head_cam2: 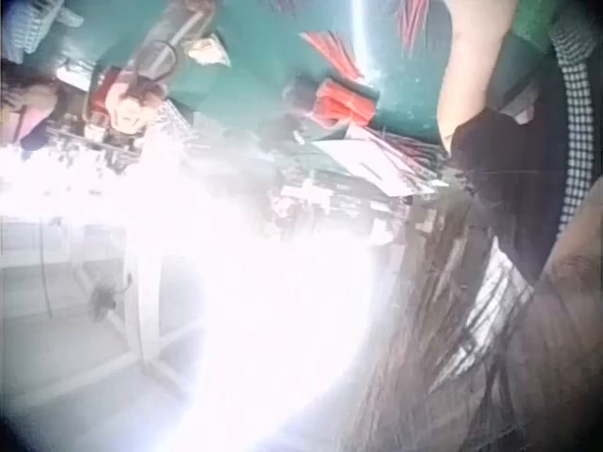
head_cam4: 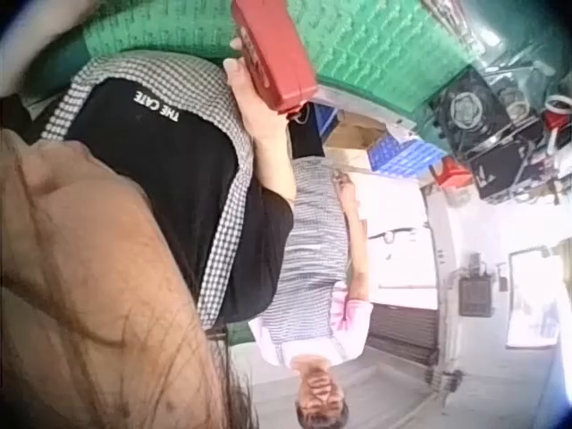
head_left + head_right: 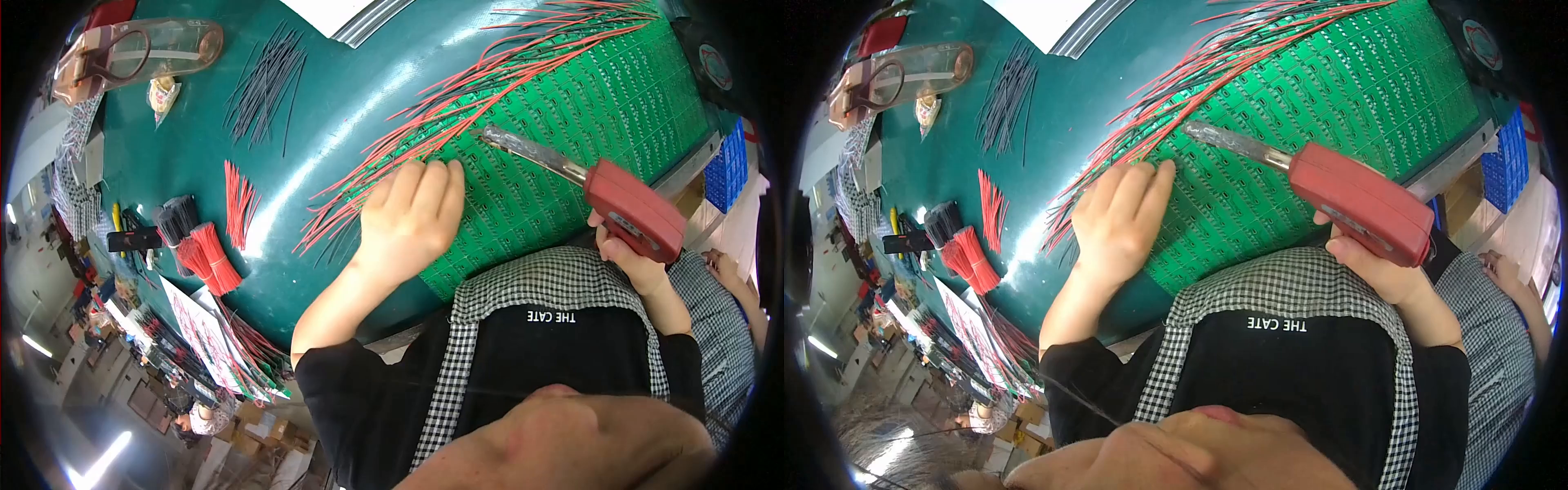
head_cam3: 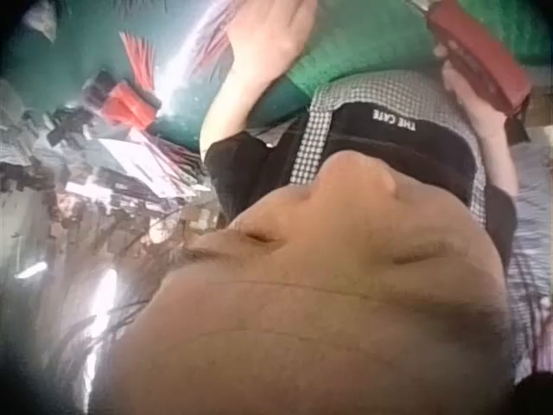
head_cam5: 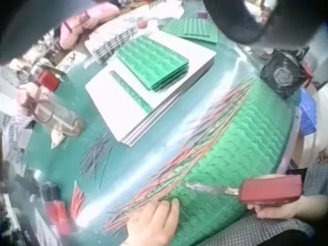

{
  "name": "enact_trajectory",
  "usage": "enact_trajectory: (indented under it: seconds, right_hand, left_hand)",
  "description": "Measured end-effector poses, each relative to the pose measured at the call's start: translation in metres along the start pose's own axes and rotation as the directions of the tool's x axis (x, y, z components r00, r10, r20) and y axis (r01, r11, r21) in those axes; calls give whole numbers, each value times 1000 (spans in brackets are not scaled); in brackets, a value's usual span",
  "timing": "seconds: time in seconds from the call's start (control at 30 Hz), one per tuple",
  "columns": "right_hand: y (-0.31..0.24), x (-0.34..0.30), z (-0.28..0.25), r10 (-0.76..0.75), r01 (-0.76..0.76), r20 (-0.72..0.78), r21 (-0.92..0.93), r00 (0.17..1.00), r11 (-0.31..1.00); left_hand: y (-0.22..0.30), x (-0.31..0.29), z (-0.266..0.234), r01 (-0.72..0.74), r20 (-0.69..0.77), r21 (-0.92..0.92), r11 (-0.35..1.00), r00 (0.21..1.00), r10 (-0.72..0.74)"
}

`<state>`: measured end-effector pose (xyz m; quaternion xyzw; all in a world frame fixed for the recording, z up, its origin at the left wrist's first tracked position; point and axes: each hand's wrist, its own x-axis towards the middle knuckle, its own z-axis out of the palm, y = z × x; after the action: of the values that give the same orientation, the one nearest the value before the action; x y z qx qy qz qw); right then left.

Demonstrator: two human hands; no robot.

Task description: Assembling bundles of wires into green circuit boards at a factory workstation.

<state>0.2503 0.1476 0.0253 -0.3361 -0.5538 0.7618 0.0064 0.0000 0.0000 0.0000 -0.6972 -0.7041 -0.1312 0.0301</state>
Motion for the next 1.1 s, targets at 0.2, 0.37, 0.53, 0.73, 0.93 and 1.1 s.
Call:
enact_trajectory:
  seconds: [0.2, 0.37, 0.53, 0.73, 0.93, 1.1]
  right_hand:
    - [1, 2, 6, -66, 68, -42, 65, 997, 996]
    - [0, 3, 9, -25, 28, -27, 87, 999, 996]
    - [3, 6, 9, -39, 39, 4, 65, 999, 997]
    - [6, 7, 9, -77, 77, 17, 20, 997, 997]
    - [4, 9, 11, -68, 68, 6, 13, 998, 998]
    - [4, 8, 12, -1, 0, -12, -58, 1000, 998]
  left_hand:
    - [5, -7, 6, -110, -115, 93, 990, 986, 120]
    - [-4, -4, 6, -80, -138, 107, 991, 986, 94]
    - [-11, 6, 4, 25, 22, 26, 999, 999, -26]
    - [-15, 5, 18, -59, -124, 8, 998, 991, 60]
    - [-13, 4, 18, -44, -88, 47, 998, 995, 48]
    - [-15, 2, 17, -51, -96, 41, 998, 994, 55]
